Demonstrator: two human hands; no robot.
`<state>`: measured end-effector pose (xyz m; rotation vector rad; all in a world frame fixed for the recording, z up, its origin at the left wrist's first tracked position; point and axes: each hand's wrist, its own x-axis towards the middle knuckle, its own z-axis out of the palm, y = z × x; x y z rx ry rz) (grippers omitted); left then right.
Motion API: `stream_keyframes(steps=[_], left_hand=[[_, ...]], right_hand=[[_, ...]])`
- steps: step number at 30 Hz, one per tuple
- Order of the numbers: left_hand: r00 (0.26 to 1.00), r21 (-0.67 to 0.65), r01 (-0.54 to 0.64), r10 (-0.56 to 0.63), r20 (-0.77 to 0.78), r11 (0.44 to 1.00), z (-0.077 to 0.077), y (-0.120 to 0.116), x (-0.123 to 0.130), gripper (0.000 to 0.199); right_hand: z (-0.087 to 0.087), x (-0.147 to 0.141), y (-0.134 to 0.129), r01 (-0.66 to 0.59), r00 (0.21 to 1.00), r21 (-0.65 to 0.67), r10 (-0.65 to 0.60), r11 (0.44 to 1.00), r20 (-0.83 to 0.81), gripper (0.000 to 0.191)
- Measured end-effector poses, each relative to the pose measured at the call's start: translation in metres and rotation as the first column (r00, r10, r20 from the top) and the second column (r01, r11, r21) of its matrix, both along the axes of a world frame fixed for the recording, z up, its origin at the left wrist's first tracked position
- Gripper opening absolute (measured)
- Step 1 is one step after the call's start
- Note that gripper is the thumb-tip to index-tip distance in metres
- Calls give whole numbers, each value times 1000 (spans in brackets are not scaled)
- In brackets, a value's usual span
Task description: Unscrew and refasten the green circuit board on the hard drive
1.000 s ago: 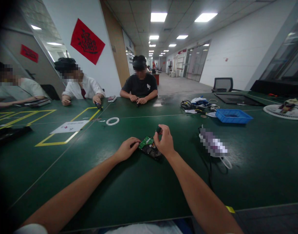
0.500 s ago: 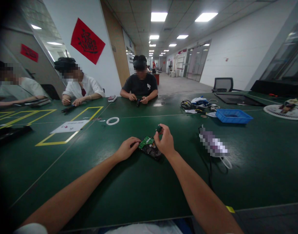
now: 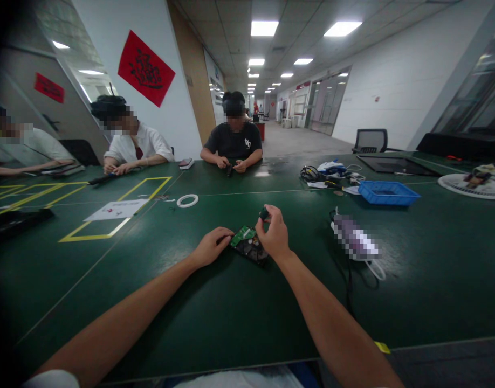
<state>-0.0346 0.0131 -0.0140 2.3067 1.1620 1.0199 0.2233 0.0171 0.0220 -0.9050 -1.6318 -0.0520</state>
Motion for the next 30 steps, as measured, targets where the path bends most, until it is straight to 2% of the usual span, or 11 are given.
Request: stream_keyframes(steps=[9, 13, 21, 30], left_hand=[[1000, 0, -3, 3, -3, 1000, 1, -1, 1, 25], [1000, 2, -5, 5, 3, 1000, 0, 0, 0, 25], [1000, 9, -3, 3, -2, 1000, -1, 0, 0, 25], [1000, 17, 2, -2, 12, 1000, 0, 0, 1, 25]], right_hand=[[5, 2, -4, 14, 998, 14, -15, 1000, 61, 41], [6, 1, -3, 15, 999, 37, -16, 999, 34, 40], [7, 3, -4, 52, 998, 25, -53, 998, 41, 38], [9, 0, -6, 40, 998, -6, -39, 999, 46, 36]])
